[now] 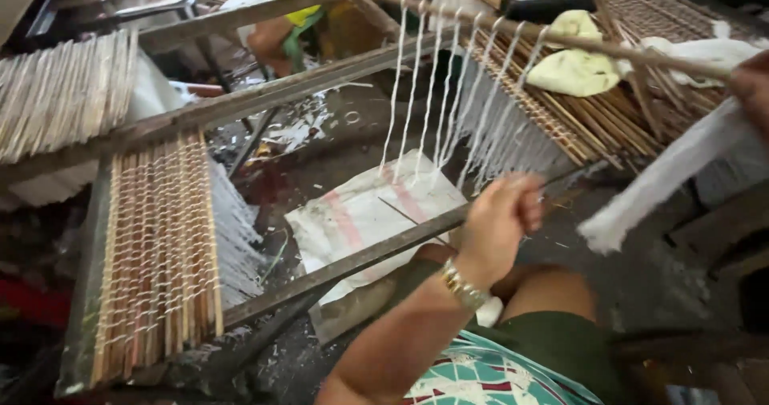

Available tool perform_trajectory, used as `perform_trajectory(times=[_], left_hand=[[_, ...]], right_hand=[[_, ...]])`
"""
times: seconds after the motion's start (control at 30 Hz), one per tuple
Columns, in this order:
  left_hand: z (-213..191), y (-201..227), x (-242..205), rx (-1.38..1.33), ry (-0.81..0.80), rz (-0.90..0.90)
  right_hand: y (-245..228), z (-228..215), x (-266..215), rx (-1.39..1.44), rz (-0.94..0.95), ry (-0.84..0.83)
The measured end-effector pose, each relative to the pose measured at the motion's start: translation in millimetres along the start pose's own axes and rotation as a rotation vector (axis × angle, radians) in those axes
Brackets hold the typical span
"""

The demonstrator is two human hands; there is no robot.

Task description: Wrapping and securing white cotton threads onto a wooden stick held in a frame.

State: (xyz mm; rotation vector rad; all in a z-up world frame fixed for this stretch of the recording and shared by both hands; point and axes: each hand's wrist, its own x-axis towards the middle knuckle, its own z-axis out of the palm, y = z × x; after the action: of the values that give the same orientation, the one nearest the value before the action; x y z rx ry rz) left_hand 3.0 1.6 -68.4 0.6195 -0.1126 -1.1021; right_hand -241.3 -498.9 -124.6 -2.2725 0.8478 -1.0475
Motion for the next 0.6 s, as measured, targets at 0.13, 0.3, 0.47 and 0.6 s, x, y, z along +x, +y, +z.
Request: perform_trajectory(times=[0.13, 0.3, 0.47, 0.6], left_hand=[[64, 19, -12, 0.496, -0.452, 0.291], [66, 16, -8, 0.61, -0.509, 0.326], [37, 50, -19, 0.306, -0.431, 0.382], [58, 42, -43, 0.805, -0.371, 0.321]], right_hand=[[-286, 14, -63, -0.219, -0.129, -0.023], [-438, 0, -179, -0.554, -0.25, -0.024], [-463, -14, -196, -0.632, 0.008, -0.114], [-467, -7, -196, -0.338, 0.014, -0.154]])
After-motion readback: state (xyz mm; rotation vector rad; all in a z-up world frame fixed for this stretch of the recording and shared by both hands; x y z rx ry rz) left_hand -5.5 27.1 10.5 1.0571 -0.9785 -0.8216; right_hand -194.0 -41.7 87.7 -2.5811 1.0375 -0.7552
